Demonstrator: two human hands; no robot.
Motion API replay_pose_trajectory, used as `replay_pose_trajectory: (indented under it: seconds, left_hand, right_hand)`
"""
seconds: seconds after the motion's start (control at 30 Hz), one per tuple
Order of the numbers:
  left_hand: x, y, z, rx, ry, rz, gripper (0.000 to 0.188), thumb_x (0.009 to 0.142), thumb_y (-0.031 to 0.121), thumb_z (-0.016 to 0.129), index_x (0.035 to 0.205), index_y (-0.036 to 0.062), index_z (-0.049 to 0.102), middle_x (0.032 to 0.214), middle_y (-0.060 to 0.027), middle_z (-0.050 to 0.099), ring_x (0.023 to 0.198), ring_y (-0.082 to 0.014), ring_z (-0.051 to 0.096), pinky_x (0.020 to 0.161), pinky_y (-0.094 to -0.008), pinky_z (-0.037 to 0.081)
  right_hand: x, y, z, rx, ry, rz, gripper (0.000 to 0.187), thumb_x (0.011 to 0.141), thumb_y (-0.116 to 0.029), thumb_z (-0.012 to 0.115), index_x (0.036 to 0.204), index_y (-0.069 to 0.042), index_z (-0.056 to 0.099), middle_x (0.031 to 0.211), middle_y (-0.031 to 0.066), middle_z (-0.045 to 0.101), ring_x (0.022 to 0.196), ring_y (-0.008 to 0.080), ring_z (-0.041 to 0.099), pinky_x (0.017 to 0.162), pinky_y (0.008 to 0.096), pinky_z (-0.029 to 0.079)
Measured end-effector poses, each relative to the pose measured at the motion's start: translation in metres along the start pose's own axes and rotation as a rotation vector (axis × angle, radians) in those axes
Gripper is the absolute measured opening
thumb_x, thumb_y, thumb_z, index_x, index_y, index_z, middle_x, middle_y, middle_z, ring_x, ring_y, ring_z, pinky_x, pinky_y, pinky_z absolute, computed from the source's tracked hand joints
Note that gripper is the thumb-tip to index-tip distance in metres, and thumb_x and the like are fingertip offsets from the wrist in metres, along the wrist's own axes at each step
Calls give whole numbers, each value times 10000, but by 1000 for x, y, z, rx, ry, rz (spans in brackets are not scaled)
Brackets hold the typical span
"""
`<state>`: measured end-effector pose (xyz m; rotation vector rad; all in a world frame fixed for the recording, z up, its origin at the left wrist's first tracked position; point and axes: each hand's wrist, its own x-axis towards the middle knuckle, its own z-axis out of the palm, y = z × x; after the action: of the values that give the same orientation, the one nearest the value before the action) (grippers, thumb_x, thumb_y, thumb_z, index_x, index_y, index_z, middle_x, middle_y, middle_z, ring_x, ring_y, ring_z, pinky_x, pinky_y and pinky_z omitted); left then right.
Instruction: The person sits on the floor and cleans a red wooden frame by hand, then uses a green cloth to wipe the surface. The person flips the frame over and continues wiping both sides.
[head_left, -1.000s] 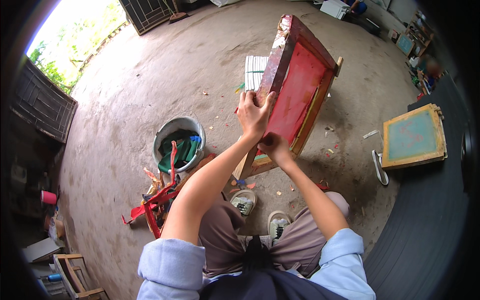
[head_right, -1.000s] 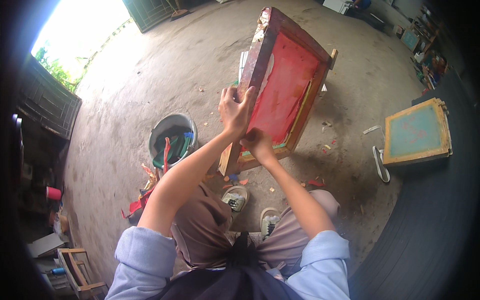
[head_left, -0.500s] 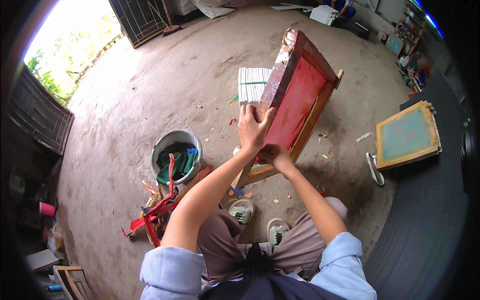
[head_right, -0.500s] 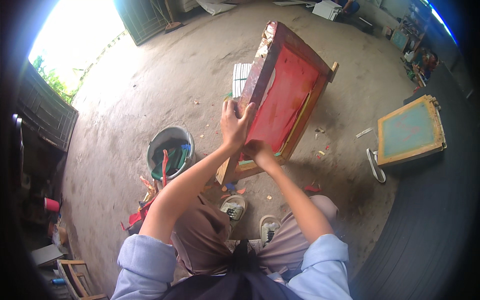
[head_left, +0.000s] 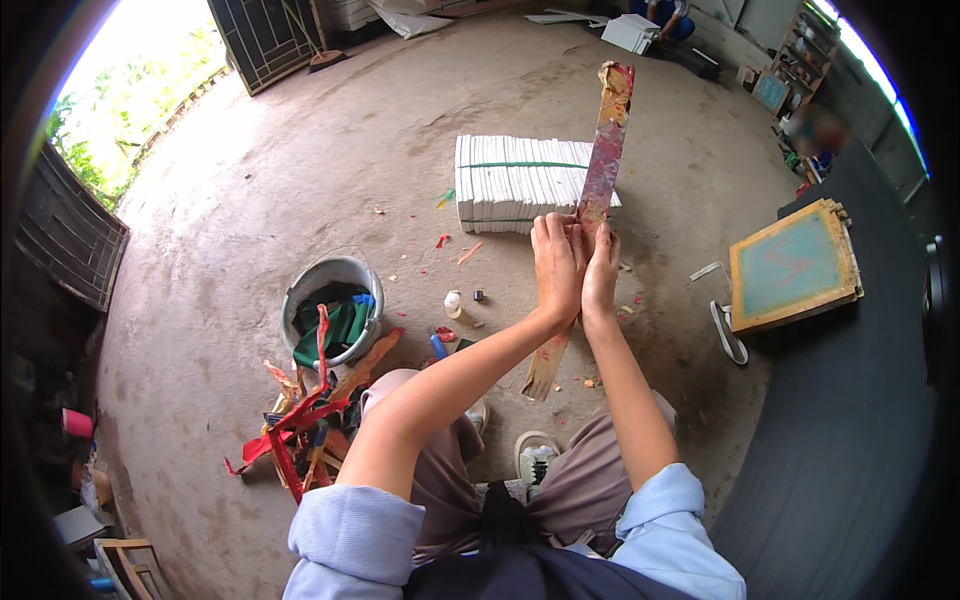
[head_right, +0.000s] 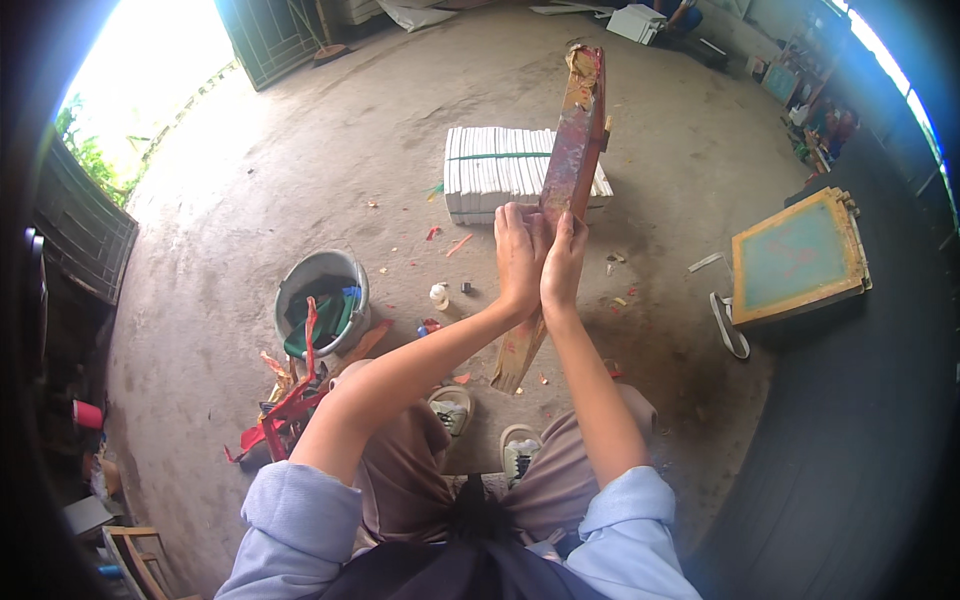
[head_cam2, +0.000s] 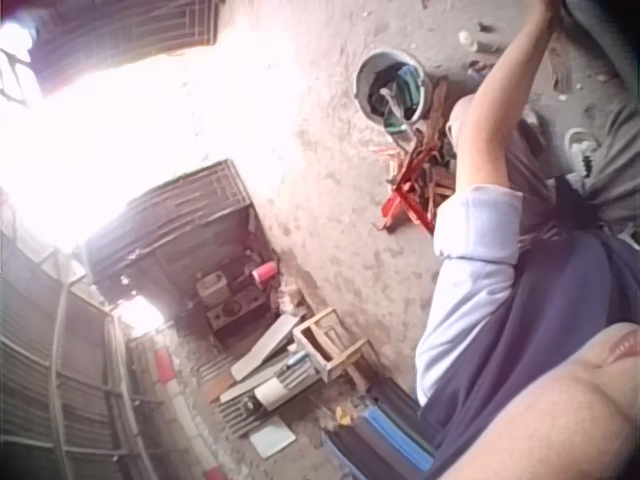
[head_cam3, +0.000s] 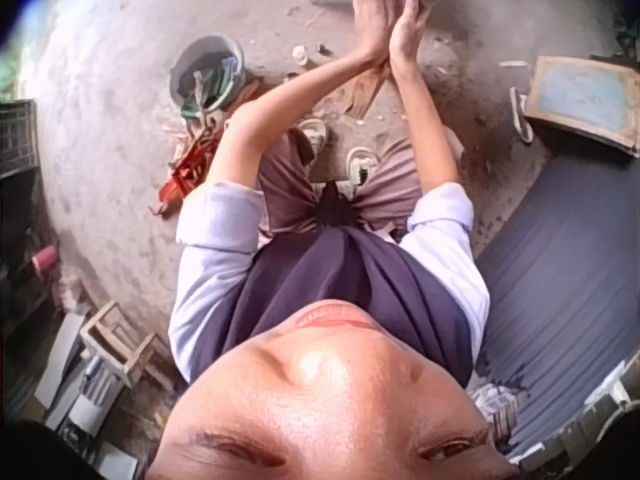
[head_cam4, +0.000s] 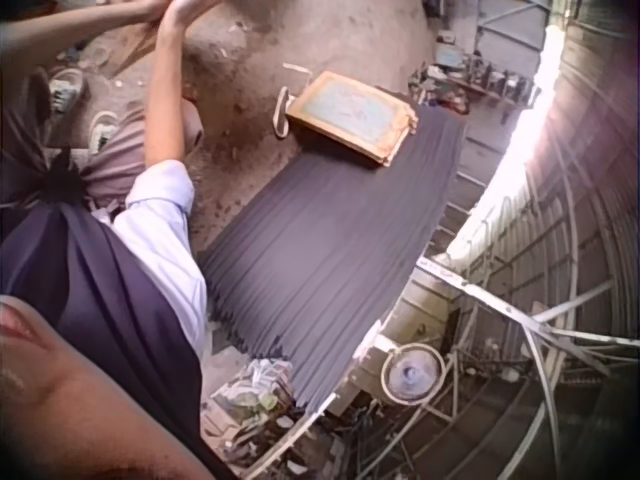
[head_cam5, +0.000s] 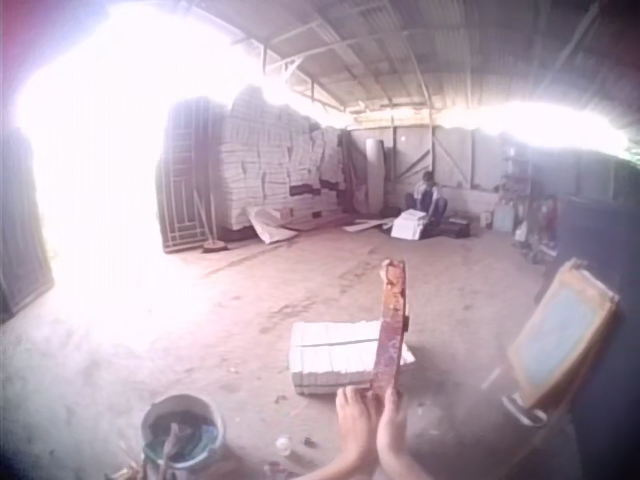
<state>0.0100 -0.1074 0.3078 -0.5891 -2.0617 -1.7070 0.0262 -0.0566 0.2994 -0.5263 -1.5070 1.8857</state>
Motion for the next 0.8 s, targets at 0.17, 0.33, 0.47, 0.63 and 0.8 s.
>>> replay_pose_trajectory:
  seconds: [0.17, 0.33, 0.47, 0.63, 0.8]
  left_hand:
    - [-12, 6, 7, -218, -47, -59, 187, 906, 33, 515, 1092, 13, 508, 1018, -150, 488, 957, -301, 505, 822, -402, 429]
    - [-13, 3, 4, -277, -198, -58, 185, 927, 57, 534, 1108, 20, 549, 1007, -116, 563, 947, -225, 584, 826, -347, 471]
    - [-3, 10, 1, -206, -297, -180, 265, 900, 196, 634, 1091, 25, 568, 934, -124, 673, 912, -220, 622, 812, -345, 473]
    - [3, 23, -3, -65, -257, -26, 228, 839, 226, 699, 922, 17, 664, 901, -123, 688, 863, -249, 619, 796, -363, 475]
    - [18, 29, -11, 0, -295, -17, 205, 826, 215, 705, 856, 14, 683, 848, -115, 686, 866, -259, 609, 800, -376, 468]
  right_hand:
    - [14, 5, -22, -200, 46, -107, 600, 952, -478, 503, 1186, 73, 456, 1152, 190, 561, 1074, 253, 552, 931, 349, 425]
    - [4, -24, -35, -489, 79, -197, 604, 923, -479, 559, 1133, 83, 489, 1028, 194, 624, 966, 272, 613, 853, 371, 467]
    - [-3, -30, -51, -520, 83, -163, 533, 971, -470, 454, 1126, 35, 526, 1027, 205, 631, 959, 305, 614, 834, 387, 454]
    - [-7, -24, -59, -538, 89, -273, 482, 1001, -429, 387, 1120, 12, 539, 1029, 210, 626, 964, 329, 606, 835, 397, 446]
    - [-5, -28, -65, -581, 67, -230, 560, 992, -478, 369, 1177, 24, 535, 1073, 221, 625, 1019, 339, 596, 873, 393, 436]
